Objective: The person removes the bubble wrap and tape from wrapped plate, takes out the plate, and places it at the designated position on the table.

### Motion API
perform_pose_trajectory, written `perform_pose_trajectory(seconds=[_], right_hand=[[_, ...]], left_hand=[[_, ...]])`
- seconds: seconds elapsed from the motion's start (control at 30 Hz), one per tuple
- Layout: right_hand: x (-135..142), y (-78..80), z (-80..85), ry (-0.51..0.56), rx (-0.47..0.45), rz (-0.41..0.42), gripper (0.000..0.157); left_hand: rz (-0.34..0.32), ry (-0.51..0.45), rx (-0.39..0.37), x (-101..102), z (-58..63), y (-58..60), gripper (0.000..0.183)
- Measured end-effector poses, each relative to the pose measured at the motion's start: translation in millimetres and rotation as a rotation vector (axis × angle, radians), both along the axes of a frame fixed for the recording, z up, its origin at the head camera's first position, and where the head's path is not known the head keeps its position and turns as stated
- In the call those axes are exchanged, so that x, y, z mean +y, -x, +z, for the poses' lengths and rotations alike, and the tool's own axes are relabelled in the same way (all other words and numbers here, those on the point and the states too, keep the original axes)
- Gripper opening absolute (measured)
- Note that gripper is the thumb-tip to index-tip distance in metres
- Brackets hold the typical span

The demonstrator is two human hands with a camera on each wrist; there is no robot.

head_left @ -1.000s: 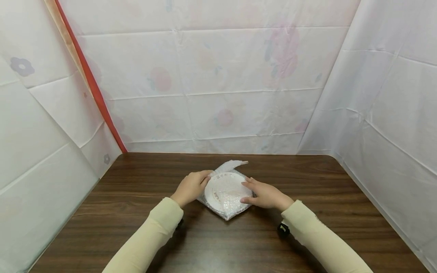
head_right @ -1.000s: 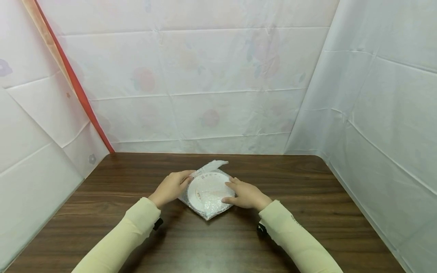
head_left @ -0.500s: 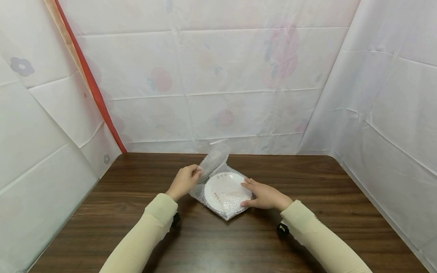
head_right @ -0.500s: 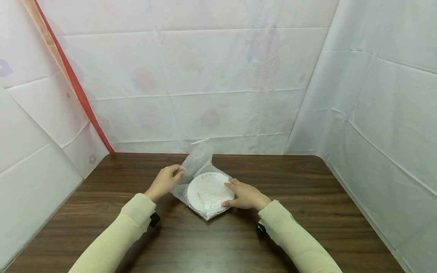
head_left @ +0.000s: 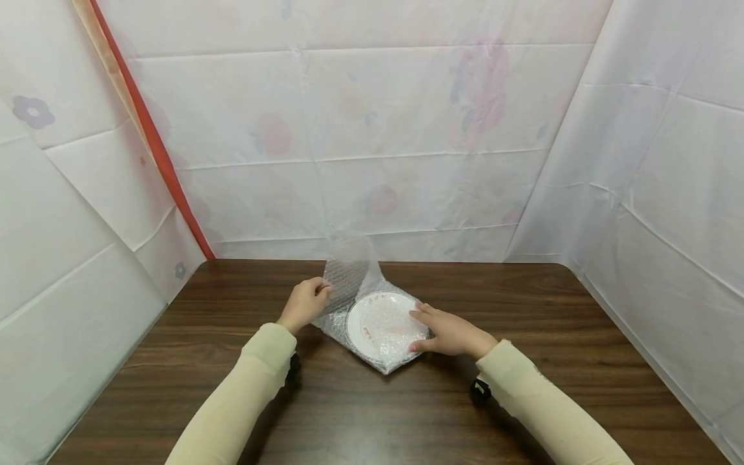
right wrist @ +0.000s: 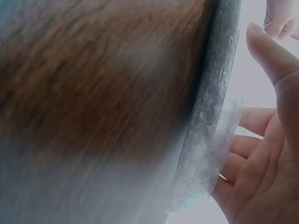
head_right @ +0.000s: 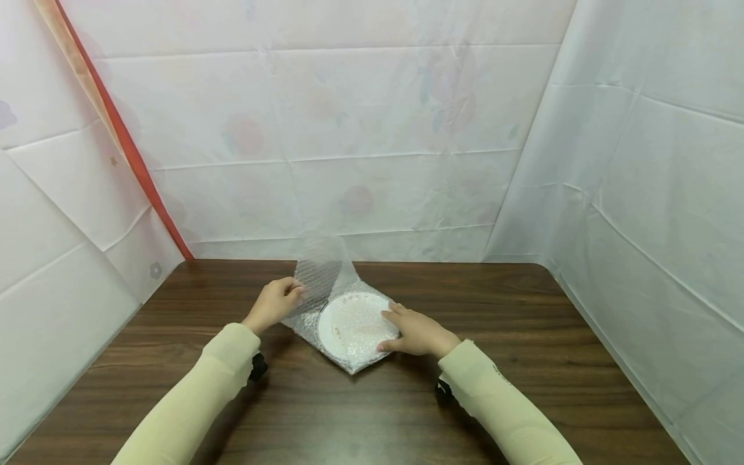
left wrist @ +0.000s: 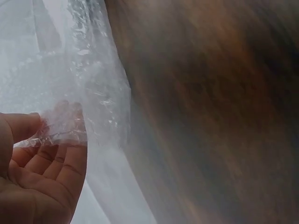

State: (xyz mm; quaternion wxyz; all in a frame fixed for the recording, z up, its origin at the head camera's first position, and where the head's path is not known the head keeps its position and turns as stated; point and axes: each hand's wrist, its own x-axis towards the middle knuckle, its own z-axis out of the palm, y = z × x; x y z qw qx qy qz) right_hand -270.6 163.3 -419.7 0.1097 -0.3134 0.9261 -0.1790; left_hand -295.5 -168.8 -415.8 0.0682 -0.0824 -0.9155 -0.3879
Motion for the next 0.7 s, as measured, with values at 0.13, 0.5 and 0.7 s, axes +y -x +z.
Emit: perform_pose_trajectory(seconds=[0.13,0.5,0.7], right_hand=[[1.0,1.1,-0.6,-0.002,0.004,-0.001,0.087],[2.7,0.7,0.6,0.013,-0.018,-0.013,0.089],[2.2,1.9,-0.6,0.018,-0.030,-0.011,0.089]], left_hand=[[0.016,0.001,-0.023,-3.6,-1.7,1.9,0.021],[0.065,0.005,-0.076,-14.0,-5.7,2.0,0.025],[0.133,-0.021,-0.020,-13.5,-2.0,1.6,0.042]])
